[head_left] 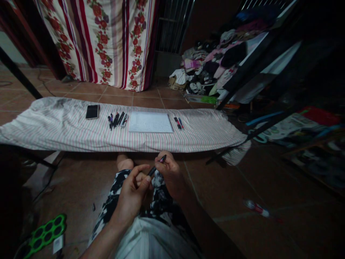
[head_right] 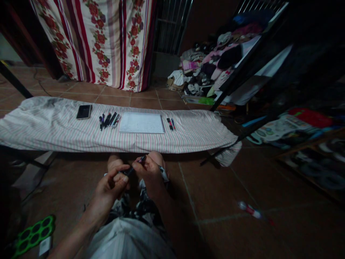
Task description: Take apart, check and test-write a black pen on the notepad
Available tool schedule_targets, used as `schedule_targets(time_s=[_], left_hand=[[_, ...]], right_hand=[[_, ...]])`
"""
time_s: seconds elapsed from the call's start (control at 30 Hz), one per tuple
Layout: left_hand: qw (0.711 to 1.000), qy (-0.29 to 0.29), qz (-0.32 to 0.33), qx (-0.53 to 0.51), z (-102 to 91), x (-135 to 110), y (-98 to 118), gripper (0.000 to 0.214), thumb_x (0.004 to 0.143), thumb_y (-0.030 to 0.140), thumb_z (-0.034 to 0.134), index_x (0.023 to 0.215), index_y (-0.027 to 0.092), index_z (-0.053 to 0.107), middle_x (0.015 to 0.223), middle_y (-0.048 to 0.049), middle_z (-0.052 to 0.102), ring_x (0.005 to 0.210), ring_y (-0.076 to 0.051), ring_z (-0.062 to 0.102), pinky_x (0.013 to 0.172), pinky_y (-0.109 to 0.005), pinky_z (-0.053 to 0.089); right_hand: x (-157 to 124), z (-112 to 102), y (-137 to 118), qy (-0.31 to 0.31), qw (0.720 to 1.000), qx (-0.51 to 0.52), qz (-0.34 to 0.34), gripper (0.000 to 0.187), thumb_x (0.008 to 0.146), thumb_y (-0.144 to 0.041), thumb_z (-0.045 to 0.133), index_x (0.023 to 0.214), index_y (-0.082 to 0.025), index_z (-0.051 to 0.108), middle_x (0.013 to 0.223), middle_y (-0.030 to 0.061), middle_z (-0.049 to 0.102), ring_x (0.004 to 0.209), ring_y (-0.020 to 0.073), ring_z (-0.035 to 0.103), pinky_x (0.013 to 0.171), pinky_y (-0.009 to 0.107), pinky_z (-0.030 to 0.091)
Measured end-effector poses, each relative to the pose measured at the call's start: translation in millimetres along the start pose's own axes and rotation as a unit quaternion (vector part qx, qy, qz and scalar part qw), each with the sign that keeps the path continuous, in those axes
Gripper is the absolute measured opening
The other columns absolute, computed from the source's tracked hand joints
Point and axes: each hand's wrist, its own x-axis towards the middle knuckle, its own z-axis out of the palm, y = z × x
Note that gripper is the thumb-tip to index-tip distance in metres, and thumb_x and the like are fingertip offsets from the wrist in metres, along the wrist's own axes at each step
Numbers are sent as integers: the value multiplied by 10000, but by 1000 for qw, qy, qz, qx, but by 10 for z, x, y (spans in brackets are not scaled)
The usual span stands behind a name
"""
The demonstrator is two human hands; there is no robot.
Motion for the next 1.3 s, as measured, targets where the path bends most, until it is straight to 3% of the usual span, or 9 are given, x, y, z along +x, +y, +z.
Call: schedule_targets(time_s=[0.2,0.33,0.43,0.6,0.77,0.9,1.03,1.17,1.3], left_hand=[[960,110,146,212,11,-80,1,154,726,275,602,868,221,631,795,-27,673,754,-206,604,697,-281,411],[930,150,197,271,30,-103,3,95,745,265,587,827,240,629,781,-32,673,745,-223,602,728,-296,391],[927,122,195,296,20,-42,-8,100,754,277,592,837,231,623,792,-36,667,762,-217,604,747,-294,401],[942,31,184,280,-55,84,-35,284,782,287,566,1050,201,604,970,-66,646,929,-216,579,838,-318,413],[944,-57,166,280,-144,126,-3,266,833,274,463,741,164,687,1029,-108,589,1021,-240,526,872,-339,403],[945,-116,129,277,-171,120,9,212,824,215,467,761,148,657,901,-89,606,894,-213,565,812,-327,427],[948,-68,137,280,-155,76,-63,155,813,216,492,758,159,625,911,-72,590,817,-189,573,702,-298,451],[904,5,245,352,-120,55,-132,82,818,204,499,781,176,567,917,-60,568,864,-183,560,740,-294,442],[876,20,279,393,-103,86,-144,112,831,222,481,866,178,578,976,-80,538,923,-193,553,756,-294,458]], right_hand=[[-59,87,42,29,999,-33,5,234,644,-379,663,715,-193,540,612,-44,516,566,96,473,549,225,384],[-112,125,-1,38,998,-40,-4,224,675,-375,639,691,-203,495,597,-48,497,554,98,462,537,229,376],[-119,120,-18,42,999,-28,-9,229,688,-376,634,698,-201,486,609,-48,483,562,96,455,541,229,371],[-29,41,-10,27,999,-34,-22,228,654,-357,654,697,-196,498,605,-50,471,552,92,438,531,228,361],[39,-59,44,16,999,-43,-12,220,628,-361,661,689,-195,530,611,-35,484,560,103,452,537,239,364],[16,-115,131,-4,997,-72,-1,200,666,-375,621,701,-200,531,595,-25,483,576,119,453,542,249,371],[-33,-140,176,-14,992,-128,14,259,713,-433,582,708,-198,472,571,-45,423,538,102,396,508,236,339],[-55,-128,175,-11,991,-134,-21,265,730,-428,569,687,-200,439,577,-55,401,532,93,376,508,227,336],[-28,-138,198,-7,991,-130,-22,260,721,-425,584,683,-199,461,566,-50,429,533,100,405,511,231,347]])
